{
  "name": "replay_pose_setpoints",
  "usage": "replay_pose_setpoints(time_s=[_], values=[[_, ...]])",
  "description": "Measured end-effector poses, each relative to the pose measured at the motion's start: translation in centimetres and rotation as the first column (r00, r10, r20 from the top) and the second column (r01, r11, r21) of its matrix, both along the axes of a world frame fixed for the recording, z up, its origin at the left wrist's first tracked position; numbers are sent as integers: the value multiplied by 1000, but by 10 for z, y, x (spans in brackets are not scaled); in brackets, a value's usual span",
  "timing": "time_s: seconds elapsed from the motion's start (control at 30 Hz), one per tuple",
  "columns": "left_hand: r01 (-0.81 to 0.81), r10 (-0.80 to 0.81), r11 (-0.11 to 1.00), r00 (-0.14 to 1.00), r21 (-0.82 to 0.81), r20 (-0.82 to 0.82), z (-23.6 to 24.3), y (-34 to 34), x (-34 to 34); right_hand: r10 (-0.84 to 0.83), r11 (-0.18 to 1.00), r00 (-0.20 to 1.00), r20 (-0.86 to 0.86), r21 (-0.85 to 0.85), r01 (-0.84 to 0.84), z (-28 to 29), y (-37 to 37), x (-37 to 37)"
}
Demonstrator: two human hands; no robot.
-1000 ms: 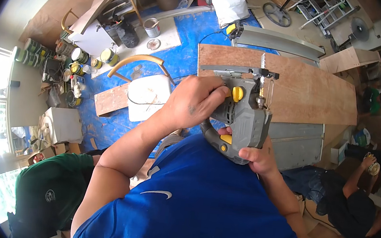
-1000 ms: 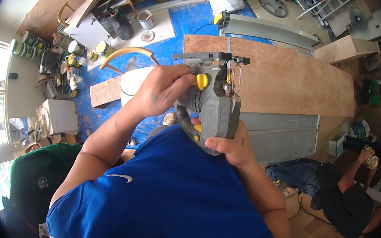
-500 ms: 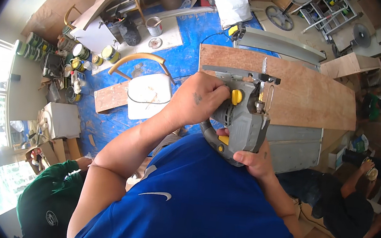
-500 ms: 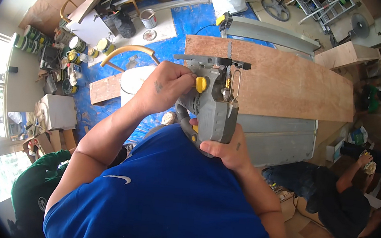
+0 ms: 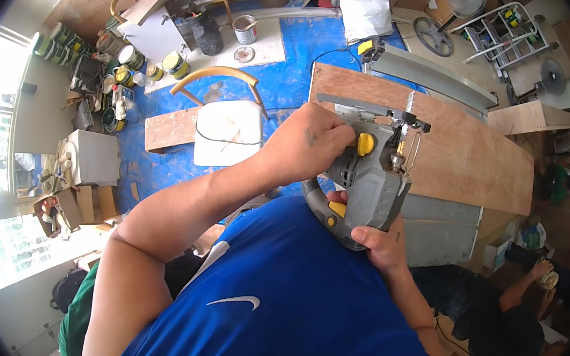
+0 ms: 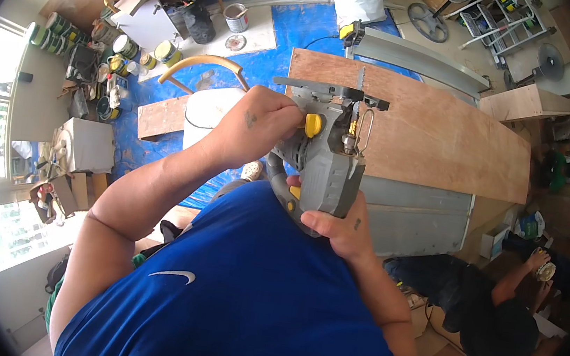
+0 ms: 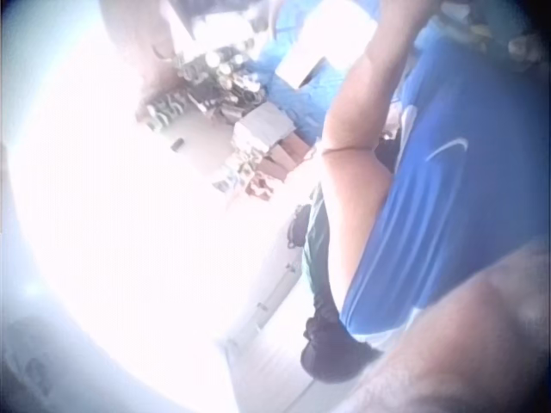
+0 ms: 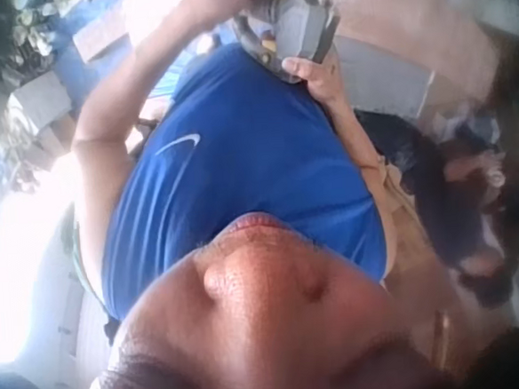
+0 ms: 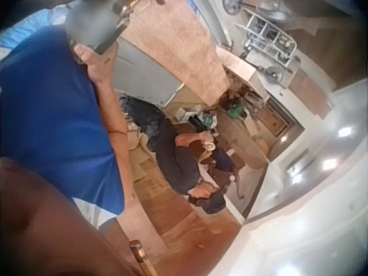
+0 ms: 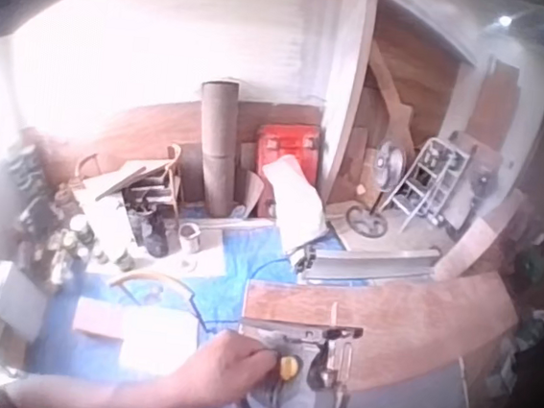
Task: The person uses a jigsaw to cut a large sheet of plywood on a workbench. They adjust the tool's settings and blade depth, then proceed to cut along a marked line. The person also retrieves a small metal piece from a toolbox and attaches it to the jigsaw.
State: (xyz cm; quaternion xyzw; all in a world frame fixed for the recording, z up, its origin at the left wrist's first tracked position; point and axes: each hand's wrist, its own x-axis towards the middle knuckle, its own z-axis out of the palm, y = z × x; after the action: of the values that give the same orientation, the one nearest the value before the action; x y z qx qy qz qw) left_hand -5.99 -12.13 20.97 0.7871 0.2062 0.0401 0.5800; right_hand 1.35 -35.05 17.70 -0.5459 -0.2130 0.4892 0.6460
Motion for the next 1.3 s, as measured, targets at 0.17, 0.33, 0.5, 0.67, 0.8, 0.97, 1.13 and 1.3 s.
replay_pose_setpoints(time_s=[0.17,0.33,0.5,0.67,0.8,0.97,1.13,1.3], values=[[40,-46,997,995,58,90,-2,0,-4,5,999,999,-42,42,-3,-7,-3,1],[238,-249,960,967,147,58,22,16,-4,26,994,995,-97,111,-15,-15,-7,4],[305,-314,939,949,157,35,30,16,-6,73,985,987,-141,167,-49,-28,-18,6],[72,-318,852,857,518,405,26,26,-19,244,906,969,-30,363,-217,-57,-21,25],[-243,-293,702,758,669,583,33,45,-19,290,879,957,-25,401,-256,-55,-25,30],[-155,-327,803,692,575,644,27,48,-11,340,829,915,-219,528,-182,-56,-20,27],[73,-151,984,813,159,563,19,36,-9,386,780,863,-326,614,-117,-63,-13,28],[105,-68,993,891,-57,449,12,30,-1,398,738,835,-381,673,-45,-67,-7,28]])
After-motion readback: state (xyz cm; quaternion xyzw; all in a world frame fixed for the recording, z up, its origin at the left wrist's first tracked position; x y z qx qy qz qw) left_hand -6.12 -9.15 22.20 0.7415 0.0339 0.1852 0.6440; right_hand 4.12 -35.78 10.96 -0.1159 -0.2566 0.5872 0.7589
